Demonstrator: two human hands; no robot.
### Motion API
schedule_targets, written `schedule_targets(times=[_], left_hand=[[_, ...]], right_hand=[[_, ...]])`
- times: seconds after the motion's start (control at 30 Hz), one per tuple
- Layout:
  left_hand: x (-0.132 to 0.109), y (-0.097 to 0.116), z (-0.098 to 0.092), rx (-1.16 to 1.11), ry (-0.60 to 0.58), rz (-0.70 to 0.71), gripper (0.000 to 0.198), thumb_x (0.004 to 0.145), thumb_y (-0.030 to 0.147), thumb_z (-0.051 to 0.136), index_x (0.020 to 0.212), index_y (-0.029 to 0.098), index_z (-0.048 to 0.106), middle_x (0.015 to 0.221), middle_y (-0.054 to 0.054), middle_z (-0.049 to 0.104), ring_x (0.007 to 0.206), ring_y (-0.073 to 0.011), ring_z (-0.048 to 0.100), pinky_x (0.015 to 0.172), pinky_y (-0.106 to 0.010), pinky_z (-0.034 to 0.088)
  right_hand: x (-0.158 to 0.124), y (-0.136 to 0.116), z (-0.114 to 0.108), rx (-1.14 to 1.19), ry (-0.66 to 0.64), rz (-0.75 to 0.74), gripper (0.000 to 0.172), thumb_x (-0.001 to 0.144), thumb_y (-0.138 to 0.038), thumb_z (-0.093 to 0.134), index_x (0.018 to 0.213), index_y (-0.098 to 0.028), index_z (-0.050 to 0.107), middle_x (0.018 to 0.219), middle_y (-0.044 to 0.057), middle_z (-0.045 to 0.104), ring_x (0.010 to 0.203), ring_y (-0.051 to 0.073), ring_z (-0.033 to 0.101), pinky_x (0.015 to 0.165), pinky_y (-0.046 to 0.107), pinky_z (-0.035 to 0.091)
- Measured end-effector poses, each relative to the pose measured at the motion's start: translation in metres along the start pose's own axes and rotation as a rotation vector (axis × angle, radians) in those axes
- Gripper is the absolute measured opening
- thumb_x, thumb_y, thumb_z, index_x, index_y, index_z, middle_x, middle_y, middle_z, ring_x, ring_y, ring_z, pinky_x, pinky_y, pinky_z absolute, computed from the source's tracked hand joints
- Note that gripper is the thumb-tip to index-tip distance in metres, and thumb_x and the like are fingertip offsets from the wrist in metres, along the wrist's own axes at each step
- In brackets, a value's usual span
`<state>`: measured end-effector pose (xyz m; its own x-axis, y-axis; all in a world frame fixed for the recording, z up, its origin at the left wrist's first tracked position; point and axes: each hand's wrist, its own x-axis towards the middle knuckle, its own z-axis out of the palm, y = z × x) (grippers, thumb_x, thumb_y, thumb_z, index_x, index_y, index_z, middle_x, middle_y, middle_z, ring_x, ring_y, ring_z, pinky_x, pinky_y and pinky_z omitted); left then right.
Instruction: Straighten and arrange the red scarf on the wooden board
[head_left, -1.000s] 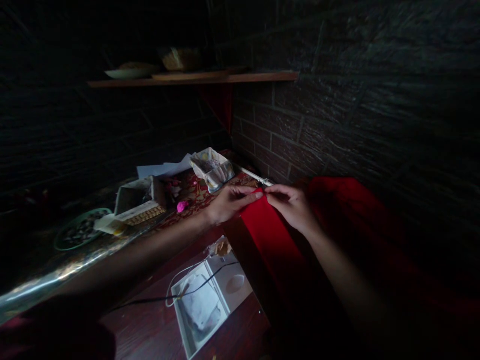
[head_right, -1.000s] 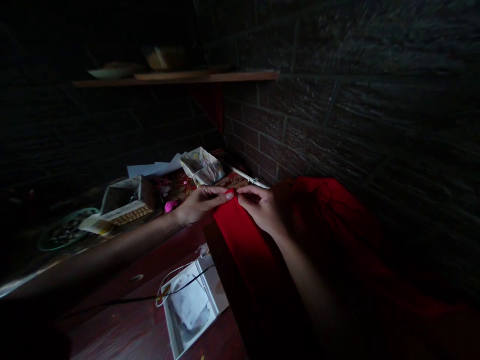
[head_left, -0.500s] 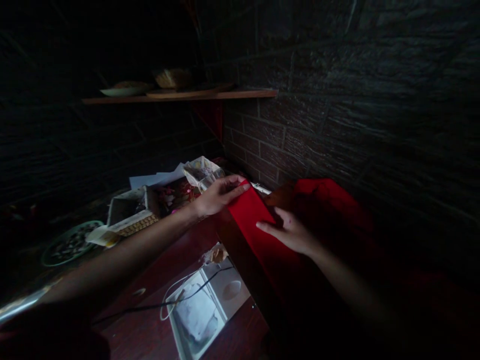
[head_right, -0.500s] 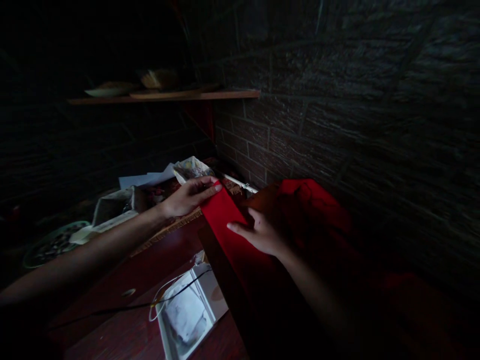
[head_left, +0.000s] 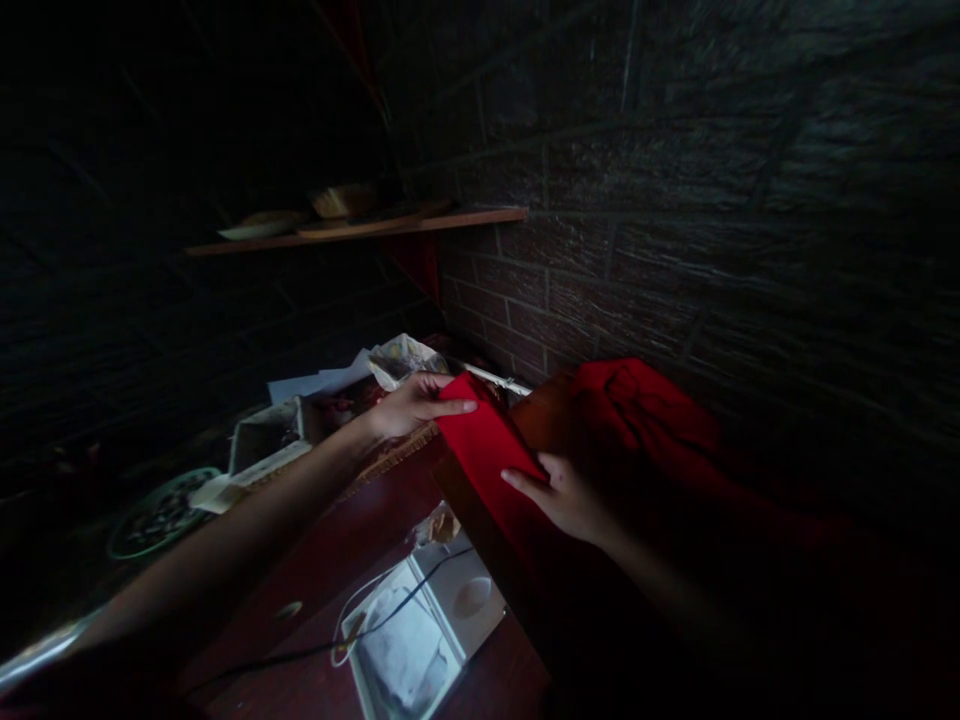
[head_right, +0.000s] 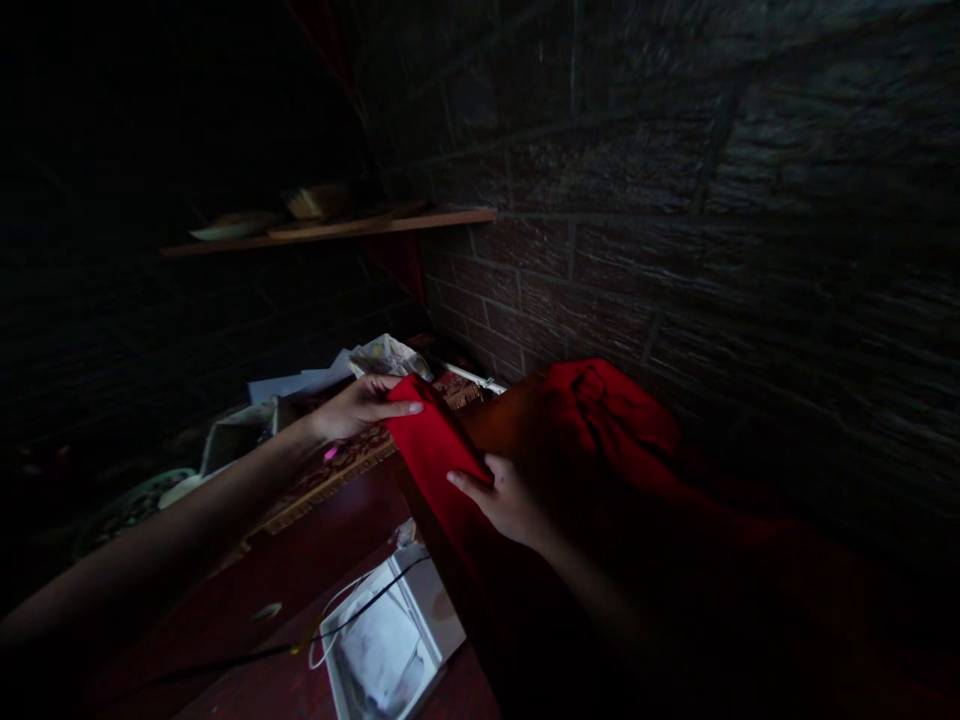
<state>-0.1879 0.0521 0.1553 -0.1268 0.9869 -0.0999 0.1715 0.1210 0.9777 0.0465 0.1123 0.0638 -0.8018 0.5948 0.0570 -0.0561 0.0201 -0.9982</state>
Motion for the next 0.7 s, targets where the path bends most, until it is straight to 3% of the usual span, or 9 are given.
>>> schedule_targets(times=[0.17, 0.33, 0.57, 0.7], left_hand=[[-0.003, 0.005, 0.002, -0.017, -0.03, 0.023, 0.03, 0.074, 0.038, 0.083, 0.088, 0.013, 0.076, 0.082, -0.006, 0.076, 0.068, -0.0151, 0.068, 0.065, -0.024, 0.054], [0.0, 0.009, 0.011, -0.035, -0.01, 0.027, 0.032, 0.074, 0.041, 0.083, 0.091, 0.015, 0.075, 0.084, -0.005, 0.075, 0.068, -0.0132, 0.067, 0.064, -0.021, 0.052], [-0.001, 0.024, 0.026, 0.043, 0.024, 0.047, 0.032, 0.075, 0.042, 0.082, 0.09, 0.015, 0.074, 0.081, -0.004, 0.073, 0.064, -0.0121, 0.063, 0.061, -0.022, 0.049], [0.001, 0.028, 0.029, 0.055, 0.083, 0.067, 0.033, 0.077, 0.046, 0.079, 0.089, 0.016, 0.074, 0.077, -0.003, 0.071, 0.064, -0.0128, 0.061, 0.06, -0.022, 0.047]], right_hand=[[-0.007, 0.006, -0.001, -0.027, -0.021, 0.044, 0.055, 0.079, -0.067, 0.067, 0.094, -0.015, 0.074, 0.097, 0.01, 0.076, 0.096, 0.029, 0.072, 0.085, 0.036, 0.056], [-0.007, 0.005, 0.0, 0.051, -0.069, 0.011, 0.048, 0.081, -0.059, 0.069, 0.104, -0.018, 0.073, 0.106, 0.007, 0.076, 0.102, 0.028, 0.071, 0.089, 0.037, 0.055], [0.043, -0.026, 0.005, 0.006, 0.146, -0.354, 0.032, 0.088, -0.048, 0.064, 0.105, -0.021, 0.069, 0.108, 0.005, 0.074, 0.099, 0.021, 0.069, 0.089, 0.032, 0.053], [0.07, -0.039, 0.004, -0.006, 0.179, -0.498, 0.029, 0.087, -0.043, 0.064, 0.103, -0.019, 0.068, 0.103, 0.005, 0.073, 0.094, 0.02, 0.068, 0.087, 0.031, 0.051]])
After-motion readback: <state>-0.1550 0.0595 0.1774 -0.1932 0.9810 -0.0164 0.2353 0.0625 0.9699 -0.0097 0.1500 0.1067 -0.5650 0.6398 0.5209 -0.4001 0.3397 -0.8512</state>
